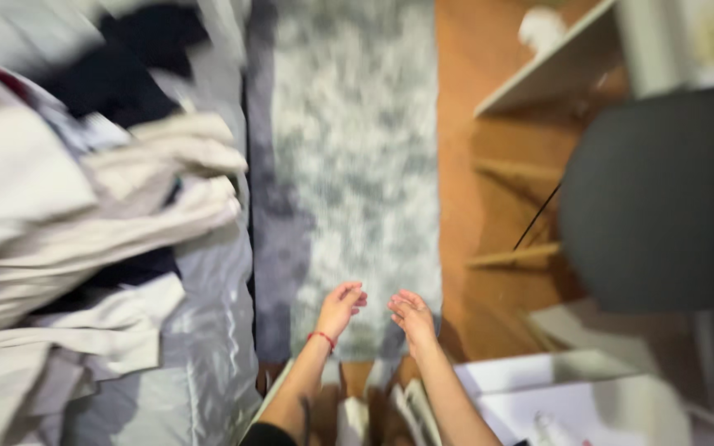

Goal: The person arranges a small rug on the floor, retrieves various pieces of clothing from a bed, and then folds a white shirt and a pair of white pants.

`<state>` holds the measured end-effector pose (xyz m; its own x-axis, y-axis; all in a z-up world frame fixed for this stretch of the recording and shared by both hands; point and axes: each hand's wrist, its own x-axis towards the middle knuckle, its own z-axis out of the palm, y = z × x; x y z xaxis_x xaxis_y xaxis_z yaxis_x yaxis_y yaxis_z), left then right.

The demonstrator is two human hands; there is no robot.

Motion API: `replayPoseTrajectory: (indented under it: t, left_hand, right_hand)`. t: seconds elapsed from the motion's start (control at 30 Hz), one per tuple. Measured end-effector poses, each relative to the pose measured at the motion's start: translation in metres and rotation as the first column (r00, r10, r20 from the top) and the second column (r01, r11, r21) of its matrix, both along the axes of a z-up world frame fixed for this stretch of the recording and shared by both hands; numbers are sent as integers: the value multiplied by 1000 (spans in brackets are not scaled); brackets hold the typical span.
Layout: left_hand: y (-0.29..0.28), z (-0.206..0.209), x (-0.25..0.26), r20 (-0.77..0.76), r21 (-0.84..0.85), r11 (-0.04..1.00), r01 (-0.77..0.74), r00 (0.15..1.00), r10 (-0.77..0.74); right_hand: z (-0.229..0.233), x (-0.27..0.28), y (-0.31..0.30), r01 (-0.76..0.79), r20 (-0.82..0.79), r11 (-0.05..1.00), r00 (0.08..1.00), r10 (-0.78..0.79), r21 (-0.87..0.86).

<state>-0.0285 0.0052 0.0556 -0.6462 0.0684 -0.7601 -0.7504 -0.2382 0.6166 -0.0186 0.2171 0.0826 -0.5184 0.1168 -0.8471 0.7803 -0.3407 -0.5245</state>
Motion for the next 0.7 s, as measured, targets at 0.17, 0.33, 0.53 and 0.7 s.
replayPoseTrajectory:
  t: [0.17,0.33,0.53,0.7]
  left_hand:
    - [15,117,-43,-91,95,992,-84,991,93]
    - [25,229,-66,-60,172,977,-124,989,136]
    - [16,332,-119,-154,149,985,-83,982,106]
    - [-12,347,-194,-254,159,987,31,967,10]
  right_hand:
    - [122,-68,-1,21,-225,990,973,-52,-137]
    - [209,-85,3,38,-248,978,965,-90,-207]
    - [271,-124,3,31,-266,983,961,-80,-183]
    - [300,-209,-27,-17,-371,984,927,-52,-179]
